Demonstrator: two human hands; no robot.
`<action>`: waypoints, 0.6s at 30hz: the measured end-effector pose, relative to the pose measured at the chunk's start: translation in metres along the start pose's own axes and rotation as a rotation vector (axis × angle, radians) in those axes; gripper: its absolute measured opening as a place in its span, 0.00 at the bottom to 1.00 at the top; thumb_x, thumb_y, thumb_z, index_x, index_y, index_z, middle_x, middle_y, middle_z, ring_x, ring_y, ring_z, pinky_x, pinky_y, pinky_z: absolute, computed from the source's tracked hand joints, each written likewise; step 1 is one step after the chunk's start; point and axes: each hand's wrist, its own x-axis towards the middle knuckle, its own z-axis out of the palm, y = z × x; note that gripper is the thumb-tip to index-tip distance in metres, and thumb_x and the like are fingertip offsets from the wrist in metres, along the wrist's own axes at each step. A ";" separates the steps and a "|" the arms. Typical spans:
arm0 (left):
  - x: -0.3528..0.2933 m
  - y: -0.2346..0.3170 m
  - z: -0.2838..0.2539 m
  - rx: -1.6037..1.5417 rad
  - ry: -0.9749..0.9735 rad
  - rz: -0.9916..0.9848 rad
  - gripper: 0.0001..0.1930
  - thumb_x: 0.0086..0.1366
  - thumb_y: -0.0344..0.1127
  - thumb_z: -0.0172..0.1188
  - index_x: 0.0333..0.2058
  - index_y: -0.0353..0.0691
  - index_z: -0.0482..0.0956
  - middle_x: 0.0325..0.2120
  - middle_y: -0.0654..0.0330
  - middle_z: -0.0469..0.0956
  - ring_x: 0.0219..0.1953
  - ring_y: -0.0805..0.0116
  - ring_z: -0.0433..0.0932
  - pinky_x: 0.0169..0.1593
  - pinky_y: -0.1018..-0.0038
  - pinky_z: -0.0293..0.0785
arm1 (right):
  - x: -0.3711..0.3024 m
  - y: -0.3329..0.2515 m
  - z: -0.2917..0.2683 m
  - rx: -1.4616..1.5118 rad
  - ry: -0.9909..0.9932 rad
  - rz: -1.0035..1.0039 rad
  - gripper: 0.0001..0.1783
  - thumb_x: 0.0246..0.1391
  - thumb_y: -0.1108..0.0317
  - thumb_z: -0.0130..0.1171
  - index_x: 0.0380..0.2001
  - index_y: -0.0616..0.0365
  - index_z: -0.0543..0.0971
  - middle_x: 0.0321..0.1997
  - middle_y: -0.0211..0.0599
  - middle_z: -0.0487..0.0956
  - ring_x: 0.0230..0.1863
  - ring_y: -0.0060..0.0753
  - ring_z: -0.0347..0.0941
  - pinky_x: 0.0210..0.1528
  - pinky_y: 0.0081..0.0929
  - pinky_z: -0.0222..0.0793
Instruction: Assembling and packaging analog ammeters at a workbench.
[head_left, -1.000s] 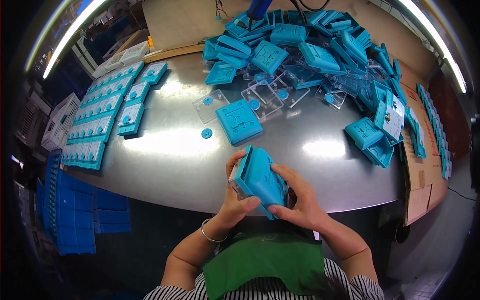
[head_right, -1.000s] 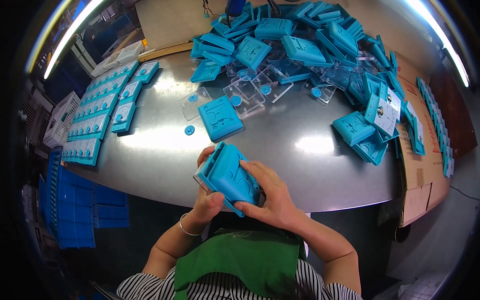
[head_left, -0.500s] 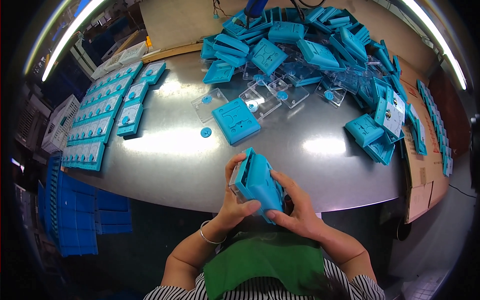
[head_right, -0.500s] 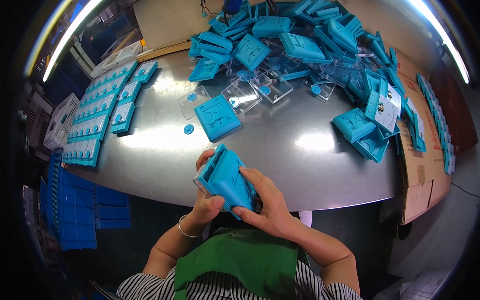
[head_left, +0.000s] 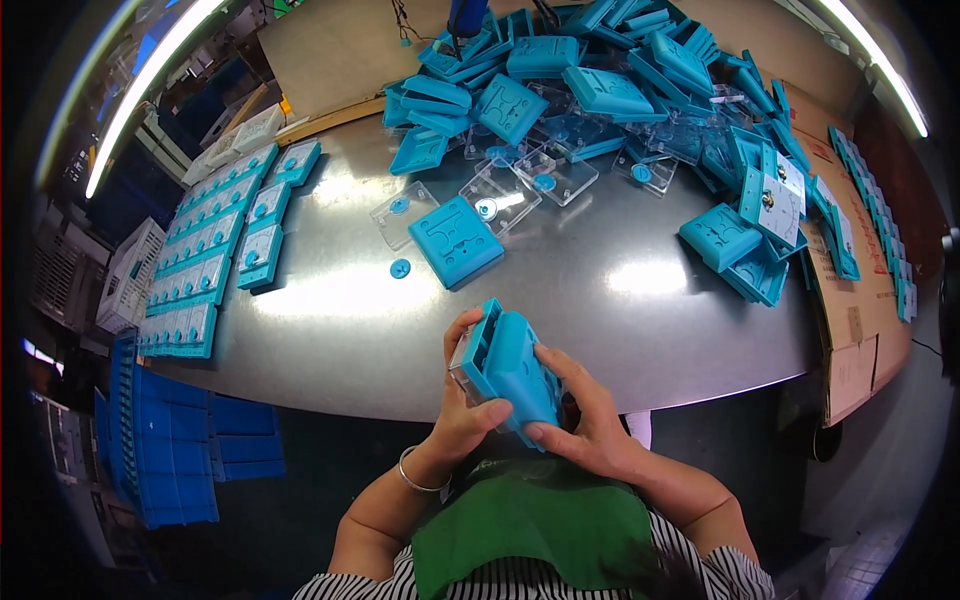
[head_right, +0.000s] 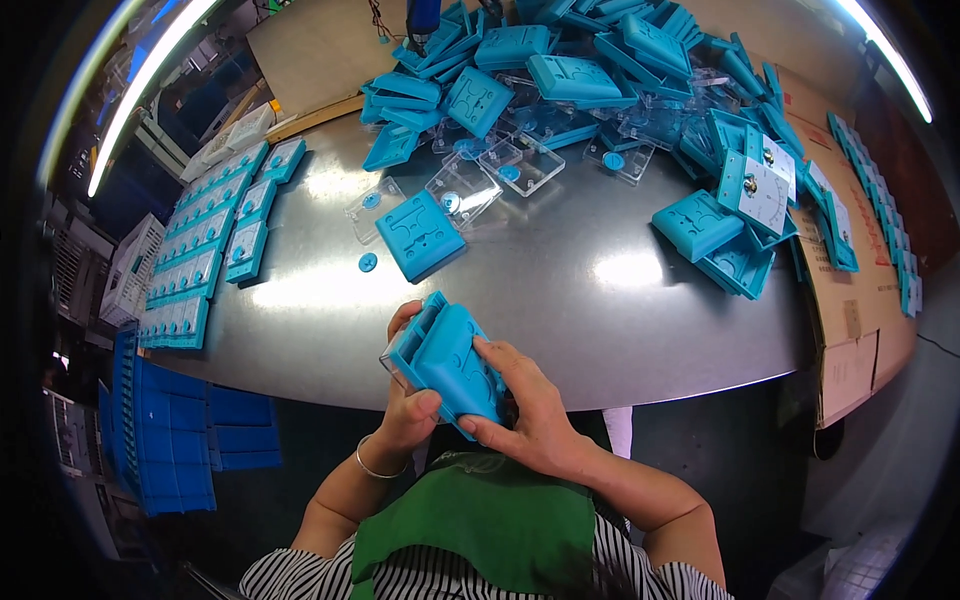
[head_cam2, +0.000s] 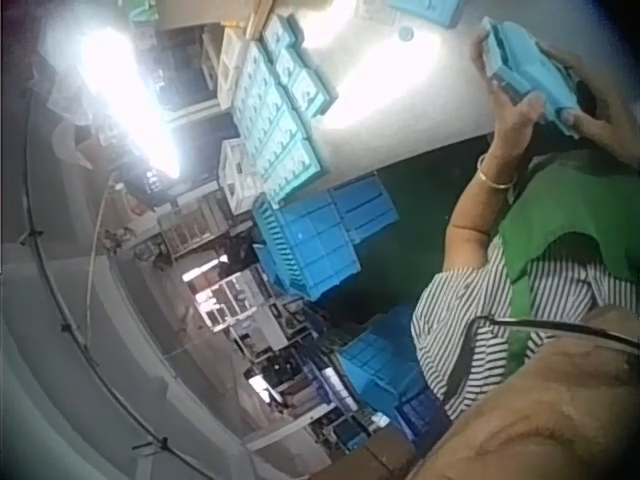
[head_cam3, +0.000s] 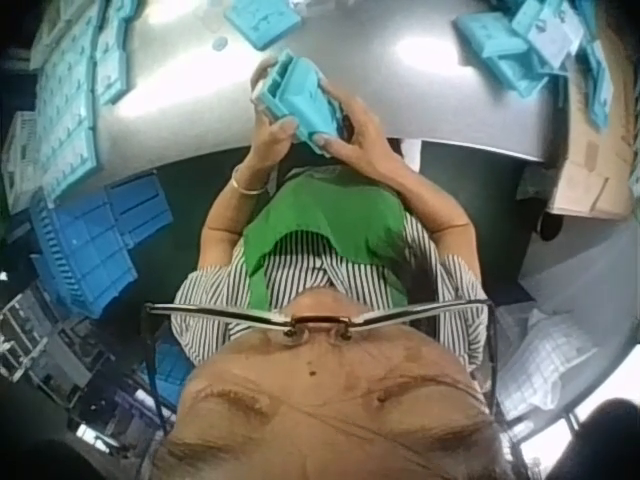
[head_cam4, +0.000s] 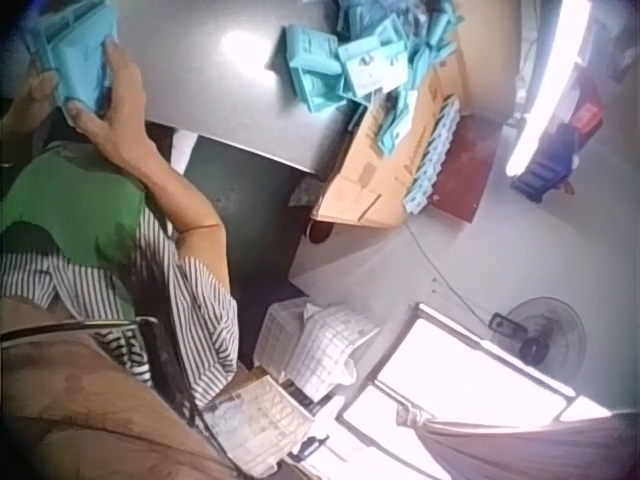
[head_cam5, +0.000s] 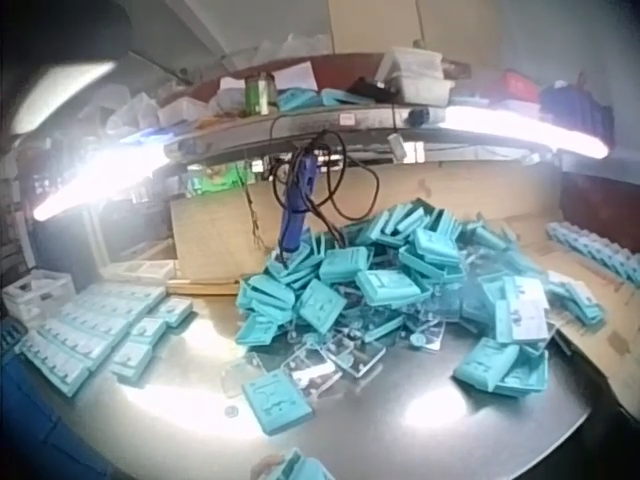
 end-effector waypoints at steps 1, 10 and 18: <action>-0.001 0.000 0.002 -0.004 -0.010 -0.032 0.52 0.45 0.46 0.72 0.62 0.50 0.45 0.55 0.56 0.56 0.57 0.60 0.61 0.57 0.62 0.66 | -0.001 0.000 0.001 -0.001 0.017 -0.015 0.43 0.45 0.58 0.66 0.62 0.59 0.59 0.58 0.57 0.64 0.57 0.56 0.64 0.55 0.41 0.64; 0.005 0.004 0.007 -0.121 0.104 -0.092 0.53 0.47 0.47 0.68 0.65 0.59 0.39 0.58 0.54 0.56 0.60 0.55 0.60 0.59 0.56 0.65 | 0.027 -0.007 -0.001 -0.166 -0.044 -0.042 0.45 0.47 0.53 0.65 0.63 0.57 0.57 0.59 0.55 0.63 0.58 0.55 0.62 0.55 0.40 0.62; 0.005 0.001 0.000 -0.312 -0.092 -0.107 0.50 0.48 0.44 0.65 0.65 0.59 0.41 0.57 0.50 0.58 0.56 0.47 0.66 0.57 0.52 0.67 | 0.027 -0.001 -0.004 0.229 -0.088 0.173 0.50 0.46 0.52 0.66 0.66 0.55 0.52 0.61 0.50 0.60 0.61 0.47 0.59 0.56 0.37 0.62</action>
